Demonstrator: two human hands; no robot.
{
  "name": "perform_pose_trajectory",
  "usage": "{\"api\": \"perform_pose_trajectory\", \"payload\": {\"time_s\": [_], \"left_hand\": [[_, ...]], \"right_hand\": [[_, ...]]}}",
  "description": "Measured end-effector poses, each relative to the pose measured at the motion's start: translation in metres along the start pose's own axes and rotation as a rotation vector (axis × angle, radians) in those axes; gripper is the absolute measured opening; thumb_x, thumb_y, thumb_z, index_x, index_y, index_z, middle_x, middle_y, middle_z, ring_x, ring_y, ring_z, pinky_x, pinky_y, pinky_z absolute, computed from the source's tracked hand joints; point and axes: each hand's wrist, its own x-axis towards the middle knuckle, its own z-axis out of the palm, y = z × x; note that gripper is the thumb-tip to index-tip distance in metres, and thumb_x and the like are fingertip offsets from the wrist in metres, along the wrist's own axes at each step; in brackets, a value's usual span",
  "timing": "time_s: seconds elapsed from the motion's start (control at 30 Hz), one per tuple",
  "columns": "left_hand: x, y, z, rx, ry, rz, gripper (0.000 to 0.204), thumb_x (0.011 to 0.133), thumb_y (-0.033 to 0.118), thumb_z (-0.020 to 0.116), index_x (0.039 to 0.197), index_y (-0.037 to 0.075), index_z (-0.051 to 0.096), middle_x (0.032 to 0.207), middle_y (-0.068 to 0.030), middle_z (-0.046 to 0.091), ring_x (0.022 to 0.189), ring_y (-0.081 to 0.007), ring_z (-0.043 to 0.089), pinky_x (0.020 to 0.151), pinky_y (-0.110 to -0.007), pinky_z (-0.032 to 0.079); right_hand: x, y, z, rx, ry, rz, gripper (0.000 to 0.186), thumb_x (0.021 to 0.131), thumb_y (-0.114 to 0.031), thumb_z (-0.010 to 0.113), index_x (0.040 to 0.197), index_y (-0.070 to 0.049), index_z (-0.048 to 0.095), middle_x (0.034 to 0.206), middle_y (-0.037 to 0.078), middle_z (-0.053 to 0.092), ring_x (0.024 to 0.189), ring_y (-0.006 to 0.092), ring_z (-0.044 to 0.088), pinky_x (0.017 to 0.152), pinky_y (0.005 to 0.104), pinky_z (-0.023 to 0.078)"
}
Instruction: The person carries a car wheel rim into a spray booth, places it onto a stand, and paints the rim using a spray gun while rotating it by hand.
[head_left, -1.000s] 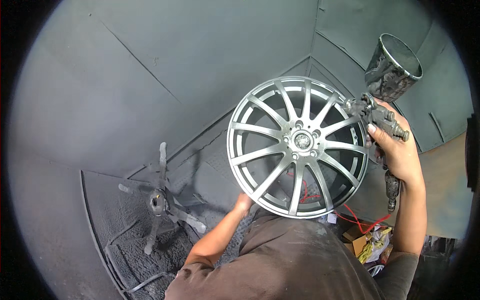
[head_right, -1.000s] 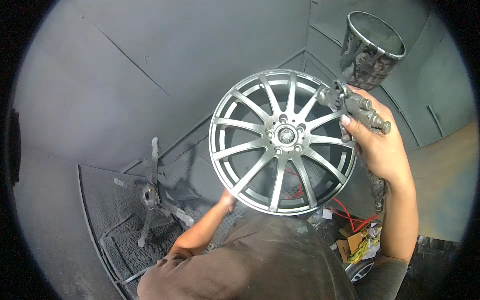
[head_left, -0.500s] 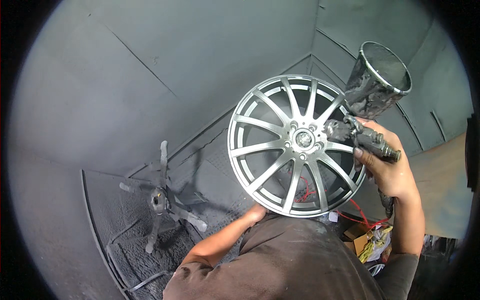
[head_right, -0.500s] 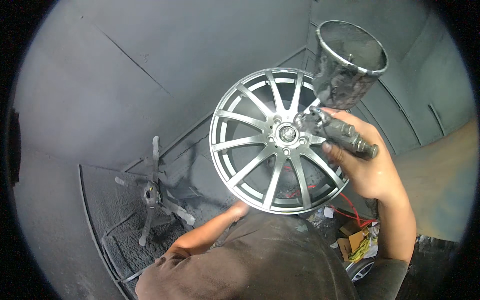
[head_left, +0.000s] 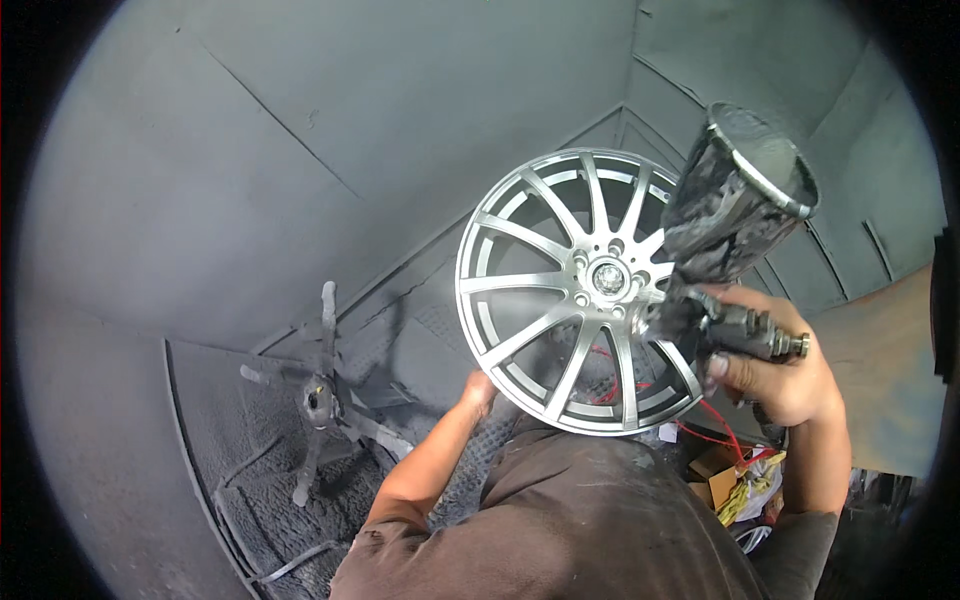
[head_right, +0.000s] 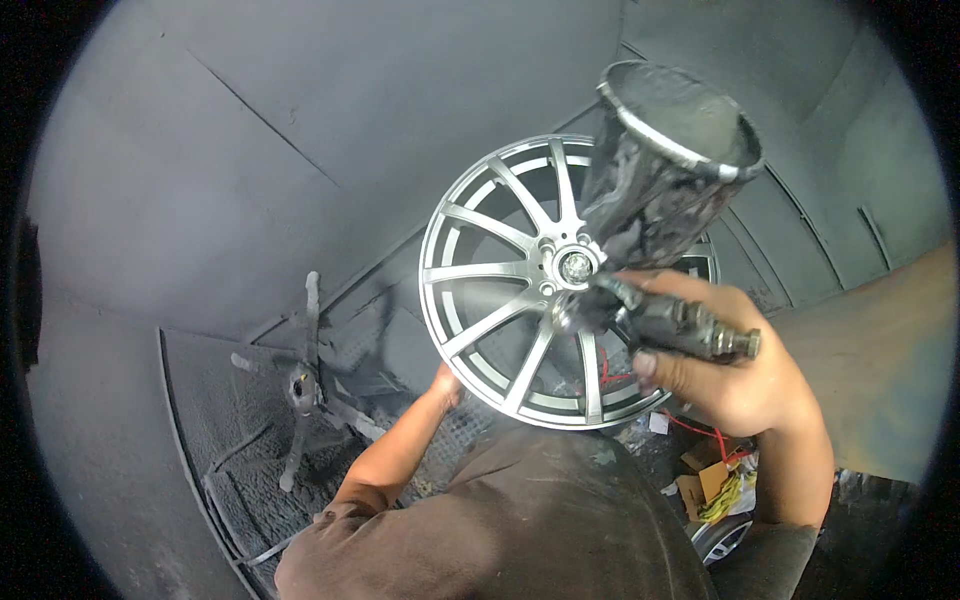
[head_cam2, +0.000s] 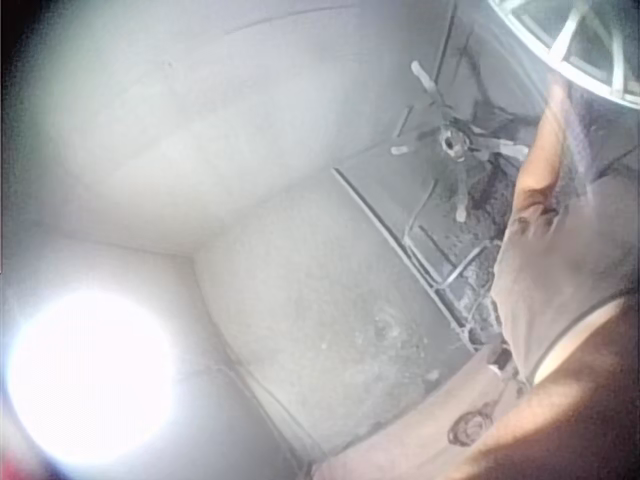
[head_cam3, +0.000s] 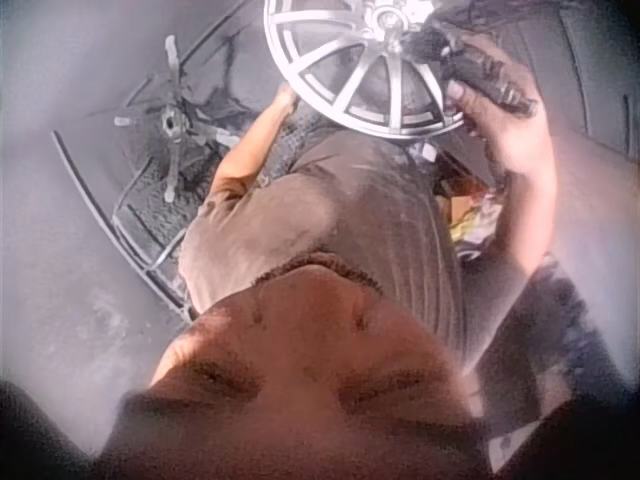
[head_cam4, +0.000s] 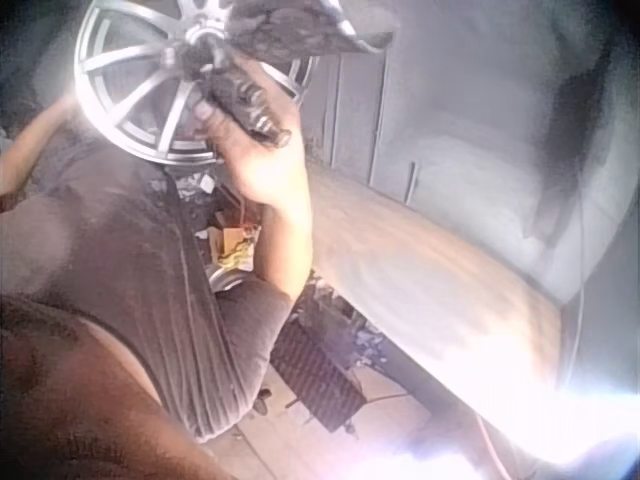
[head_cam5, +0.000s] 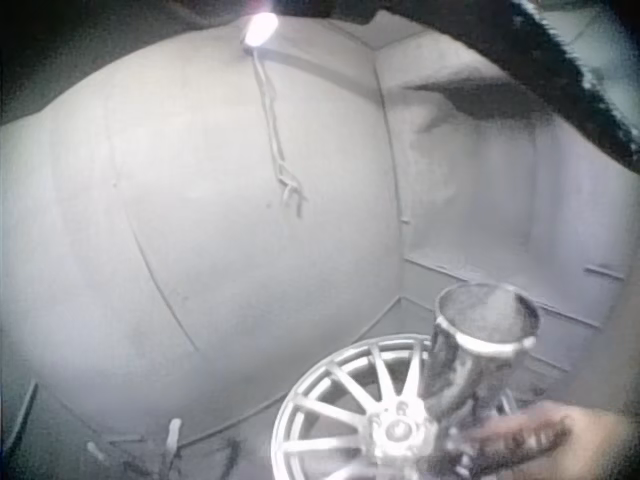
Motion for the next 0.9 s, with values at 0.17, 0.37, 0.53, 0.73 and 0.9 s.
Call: {"api": "perform_pose_trajectory", "payload": {"time_s": [0.17,0.37,0.53,0.73,0.9], "left_hand": [[-0.019,-0.003,0.008,0.092,0.066,0.069,0.04,0.096,0.025,0.058,0.121,-0.006,0.062,0.119,-0.0171,0.065,0.114,-0.0249,0.058,0.101,-0.039,0.042],[-0.036,-0.006,-0.005,0.115,-0.048,-0.025,0.044,0.101,0.029,0.049,0.134,0.001,0.052,0.13,-0.0137,0.058,0.12,-0.0247,0.053,0.104,-0.041,0.041],[-0.075,0.023,0.011,0.231,-0.062,-0.044,0.034,0.099,0.027,0.054,0.117,0.001,0.065,0.111,-0.0088,0.067,0.096,-0.0165,0.06,0.081,-0.033,0.049],[-0.096,0.043,0.008,0.41,-0.153,-0.025,0.029,0.1,0.028,0.05,0.112,0.008,0.065,0.098,-0.002,0.067,0.081,-0.0108,0.058,0.071,-0.027,0.047],[-0.059,0.032,-0.025,0.454,-0.188,-0.038,0.03,0.099,0.026,0.051,0.113,0.004,0.066,0.103,-0.0055,0.068,0.087,-0.014,0.06,0.076,-0.031,0.049]], "right_hand": [[0.016,0.001,0.014,-0.079,0.032,-0.105,0.048,0.082,-0.005,0.071,0.128,0.002,0.058,0.102,0.011,0.067,0.09,0.0166,0.062,0.083,0.0302,0.049],[0.043,-0.016,0.013,-0.14,0.277,-0.165,0.044,0.087,-0.004,0.065,0.129,0.003,0.055,0.084,0.002,0.058,0.074,0.008,0.054,0.07,0.024,0.046],[0.06,-0.024,0.016,-0.131,0.317,-0.221,0.046,0.087,-0.004,0.066,0.13,0.004,0.053,0.08,0.0,0.058,0.067,0.0065,0.052,0.063,0.0221,0.044],[0.047,-0.07,0.048,-0.026,0.081,0.033,0.048,0.085,-0.006,0.071,0.13,-0.001,0.056,0.089,0.003,0.065,0.076,0.0094,0.058,0.069,0.0233,0.048],[0.064,-0.054,0.06,-0.187,0.068,-0.161,0.047,0.085,0.001,0.067,0.13,0.0,0.055,0.096,0.004,0.064,0.08,0.0098,0.058,0.071,0.0247,0.048]]}}
